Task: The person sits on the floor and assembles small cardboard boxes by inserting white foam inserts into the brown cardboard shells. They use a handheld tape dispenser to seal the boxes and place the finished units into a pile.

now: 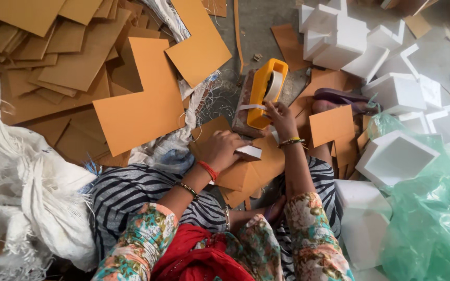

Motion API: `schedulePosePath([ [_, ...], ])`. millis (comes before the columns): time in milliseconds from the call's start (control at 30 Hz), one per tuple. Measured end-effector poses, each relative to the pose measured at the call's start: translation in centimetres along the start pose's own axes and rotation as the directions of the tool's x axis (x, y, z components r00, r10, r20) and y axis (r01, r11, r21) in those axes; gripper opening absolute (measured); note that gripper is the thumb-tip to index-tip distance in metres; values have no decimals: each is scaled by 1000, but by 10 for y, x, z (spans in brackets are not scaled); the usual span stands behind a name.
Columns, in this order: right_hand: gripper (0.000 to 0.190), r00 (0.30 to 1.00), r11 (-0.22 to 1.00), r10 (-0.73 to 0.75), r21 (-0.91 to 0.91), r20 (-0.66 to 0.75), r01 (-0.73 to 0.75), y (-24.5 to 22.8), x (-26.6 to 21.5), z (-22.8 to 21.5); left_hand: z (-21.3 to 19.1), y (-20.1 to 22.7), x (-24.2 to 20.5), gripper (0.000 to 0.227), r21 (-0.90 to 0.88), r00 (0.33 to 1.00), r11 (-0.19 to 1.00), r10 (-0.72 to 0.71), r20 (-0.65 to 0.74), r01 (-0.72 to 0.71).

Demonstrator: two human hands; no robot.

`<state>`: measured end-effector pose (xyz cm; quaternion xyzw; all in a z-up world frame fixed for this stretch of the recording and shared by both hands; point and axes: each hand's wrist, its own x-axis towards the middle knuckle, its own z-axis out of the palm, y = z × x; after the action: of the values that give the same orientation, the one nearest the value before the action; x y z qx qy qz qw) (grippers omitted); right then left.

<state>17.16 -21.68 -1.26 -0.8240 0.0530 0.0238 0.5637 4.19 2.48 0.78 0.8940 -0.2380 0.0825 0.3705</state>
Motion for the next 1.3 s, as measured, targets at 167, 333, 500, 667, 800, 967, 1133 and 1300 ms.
schedulePosePath([
  [167,28,976,988,-137,-99,-167,122,-15,-71,1,1,-2,-3,33,-10,1000,1000,-1,15,1],
  [333,18,909,924,361,210,-210,-318,21,-207,30,10,3,3,35,-3,995,995,-100,18,100],
  [500,33,982,942,185,-277,-43,-190,66,-162,27,9,4,3,36,14,998,998,-59,-31,59],
  [667,50,993,628,-113,-773,18,86,24,-158,22,4,7,-3,38,-9,997,998,-69,25,69],
  [800,59,954,988,-116,-62,278,139,6,-130,11,7,0,5,37,39,999,998,-48,5,48],
  [967,36,978,980,185,54,99,-191,8,-76,3,8,3,3,34,31,999,999,-39,20,39],
  [1133,25,992,712,-48,-692,120,118,45,-54,-14,10,1,-1,26,61,995,994,91,-28,-90],
  [1300,19,913,996,34,-91,407,4,120,-104,-38,-1,19,-25,26,126,952,954,287,-104,-273],
])
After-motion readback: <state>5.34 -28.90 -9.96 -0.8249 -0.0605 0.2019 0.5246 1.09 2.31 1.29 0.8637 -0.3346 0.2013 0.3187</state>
